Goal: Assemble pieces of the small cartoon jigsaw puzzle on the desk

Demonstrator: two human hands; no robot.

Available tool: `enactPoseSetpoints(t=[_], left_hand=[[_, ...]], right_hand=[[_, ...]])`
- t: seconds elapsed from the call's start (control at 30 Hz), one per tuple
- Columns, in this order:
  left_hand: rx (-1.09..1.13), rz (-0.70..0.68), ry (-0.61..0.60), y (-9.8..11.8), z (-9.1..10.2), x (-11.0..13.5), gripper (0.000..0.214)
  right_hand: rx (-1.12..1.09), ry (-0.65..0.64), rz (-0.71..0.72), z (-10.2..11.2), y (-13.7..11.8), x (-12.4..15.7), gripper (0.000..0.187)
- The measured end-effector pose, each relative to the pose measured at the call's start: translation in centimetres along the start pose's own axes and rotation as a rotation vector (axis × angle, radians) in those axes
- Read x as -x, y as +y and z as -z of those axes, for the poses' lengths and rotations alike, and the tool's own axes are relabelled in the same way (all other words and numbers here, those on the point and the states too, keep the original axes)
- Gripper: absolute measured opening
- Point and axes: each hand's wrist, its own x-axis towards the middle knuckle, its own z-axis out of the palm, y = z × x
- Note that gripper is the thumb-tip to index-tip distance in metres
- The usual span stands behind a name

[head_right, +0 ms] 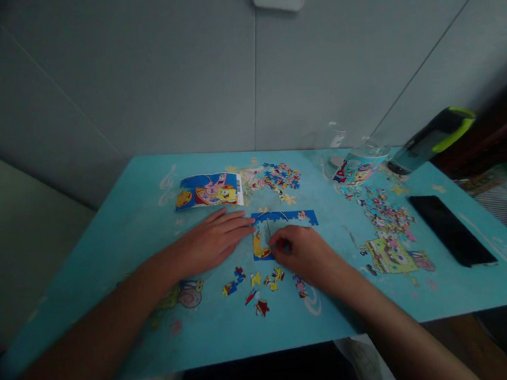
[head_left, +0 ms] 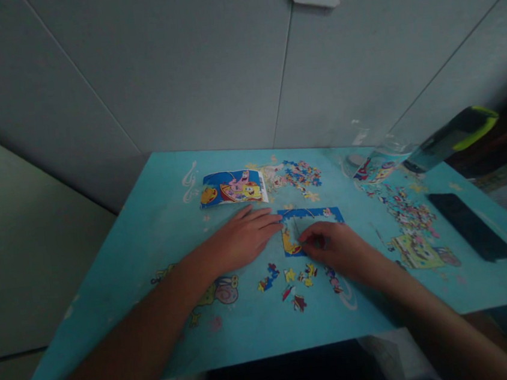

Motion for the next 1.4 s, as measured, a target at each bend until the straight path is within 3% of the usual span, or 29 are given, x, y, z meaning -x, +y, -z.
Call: enactPoseSetpoints(t=[0.1,0.27,0.37,0.63,1.07,1.2,1.4], left_hand=[[-0.003,0.000,-0.015,0.0,0.1,0.0,0.039],[0.012,-0.010,-0.009,-0.1,0.0,0.1,0.041],[0.027,-0.007,0.006,-0.1,-0.1,0.1,0.041],[-0.005,-0.014,-0.005,-0.1,0.0,0.0,0.038],[-0.001,-0.029,0.026,0.0,0.1,-0.1,0.037],[-0.035,-0.029,0.009,-0.1,-0.1,0.0,0.038],[-0.024,-0.026,-0.010,-0.1,0.1,0.0,0.040]], right_hand=[[0.014,0.052,0.027,-0.2,-0.2,0.5,0.015],[0.032,0.089,0.237,-0.7,-0.3,2.2,0.019],[0.090,0.080,0.293,-1.0,0.0,2.6,0.020],[0.234,0.107,0.266,-1.1,0.3,2.2,0.020],[0.224,0.143,0.235,-1.1,-0.5,2.6,0.020],[0.189,0.347,0.218,0.4,1.2,3.2,0.022],[0.193,0.636,0.058,2.6,6.7,4.2,0.021]])
